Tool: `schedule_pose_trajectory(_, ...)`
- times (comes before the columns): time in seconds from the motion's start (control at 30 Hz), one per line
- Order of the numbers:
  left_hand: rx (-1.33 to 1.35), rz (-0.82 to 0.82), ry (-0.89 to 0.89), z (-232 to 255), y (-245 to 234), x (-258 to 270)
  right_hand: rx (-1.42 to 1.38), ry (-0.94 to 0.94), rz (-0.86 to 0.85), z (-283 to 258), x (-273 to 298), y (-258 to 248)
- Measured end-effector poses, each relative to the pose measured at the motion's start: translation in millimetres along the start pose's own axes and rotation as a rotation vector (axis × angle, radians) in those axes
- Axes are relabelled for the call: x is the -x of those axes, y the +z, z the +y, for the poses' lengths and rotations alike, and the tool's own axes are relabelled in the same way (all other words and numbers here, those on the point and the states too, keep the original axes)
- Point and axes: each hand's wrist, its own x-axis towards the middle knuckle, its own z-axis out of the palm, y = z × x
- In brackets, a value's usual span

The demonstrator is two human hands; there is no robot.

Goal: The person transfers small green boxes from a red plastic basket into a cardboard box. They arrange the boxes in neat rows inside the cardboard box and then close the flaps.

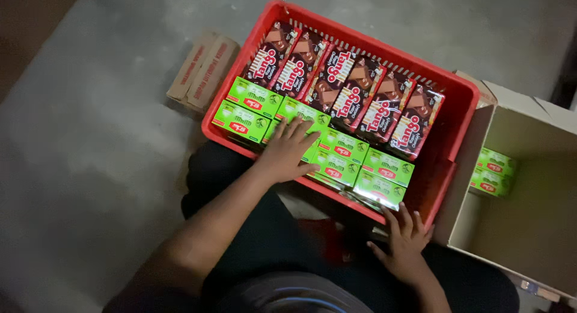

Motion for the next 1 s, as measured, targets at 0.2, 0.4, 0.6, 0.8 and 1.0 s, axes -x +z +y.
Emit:
schedule_pose_trajectory(0.2,0.237,0.317,0.233,44,16,29,-0.033,-0.115,0.127,0,-1,2)
schedule_pose_trajectory(0.4,0.280,0.239,0.362,88,59,19,-0.371,0.007,-0.253,-32,-4,-75)
schedule_pose_trajectory(0.6,0.457,-0.178,0.086,137,21,-23,-0.759,0.014,-0.159,-29,19,-193)
schedule_pose_trajectory(0.8,0.271,-0.407,-0.052,166,19,-56,-0.857,0.176,0.158,65,32,-219)
schedule_pose_trajectory(1.0,0.344,-0.420,-0.324,168,26,-65,-0.576,0.303,0.258,194,-30,-179)
